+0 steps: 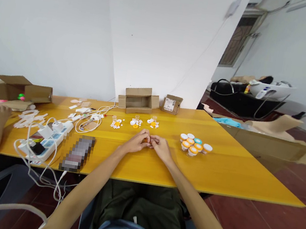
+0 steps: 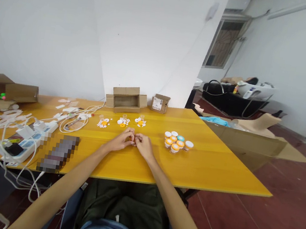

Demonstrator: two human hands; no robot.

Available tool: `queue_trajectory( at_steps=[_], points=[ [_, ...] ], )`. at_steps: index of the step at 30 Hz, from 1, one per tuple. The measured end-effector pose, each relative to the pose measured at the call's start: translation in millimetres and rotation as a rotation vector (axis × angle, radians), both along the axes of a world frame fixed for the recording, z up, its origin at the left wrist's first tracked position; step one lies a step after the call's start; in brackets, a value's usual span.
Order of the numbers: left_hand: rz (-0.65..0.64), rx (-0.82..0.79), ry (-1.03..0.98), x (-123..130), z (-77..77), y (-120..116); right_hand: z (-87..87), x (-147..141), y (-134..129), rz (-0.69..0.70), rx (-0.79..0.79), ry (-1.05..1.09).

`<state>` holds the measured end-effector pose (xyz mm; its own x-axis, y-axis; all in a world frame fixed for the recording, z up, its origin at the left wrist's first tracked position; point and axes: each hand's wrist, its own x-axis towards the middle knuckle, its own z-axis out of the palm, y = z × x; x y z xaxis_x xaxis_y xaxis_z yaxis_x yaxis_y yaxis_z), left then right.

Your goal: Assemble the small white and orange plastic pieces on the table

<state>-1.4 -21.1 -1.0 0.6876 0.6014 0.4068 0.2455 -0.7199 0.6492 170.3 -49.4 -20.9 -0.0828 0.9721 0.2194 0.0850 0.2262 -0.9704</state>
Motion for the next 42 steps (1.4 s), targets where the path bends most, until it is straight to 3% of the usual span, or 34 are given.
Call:
queue_trajectory(
  at_steps=[6, 15, 28, 42],
  points=[
    [0.050, -0.031, -0.098, 1.2, 0.0, 3.7, 0.0, -1.2, 1.0, -0.030, -0.034, 0.021],
    [0.346, -0.043, -0.127, -3.3, 2.6, 13.2, -1.2, 3.7, 5.3, -0.231, -0.014, 0.063],
    [0.372, 0.125, 0.083, -5.0, -1.0, 9.6, -2.3, 3.9, 5.0, -0.208, 0.012, 0.045],
    [0.326, 0.184, 0.115, -5.8, -5.3, 12.5, -3.8, 4.1, 5.1, -0.150, 0.013, -0.001]
  ],
)
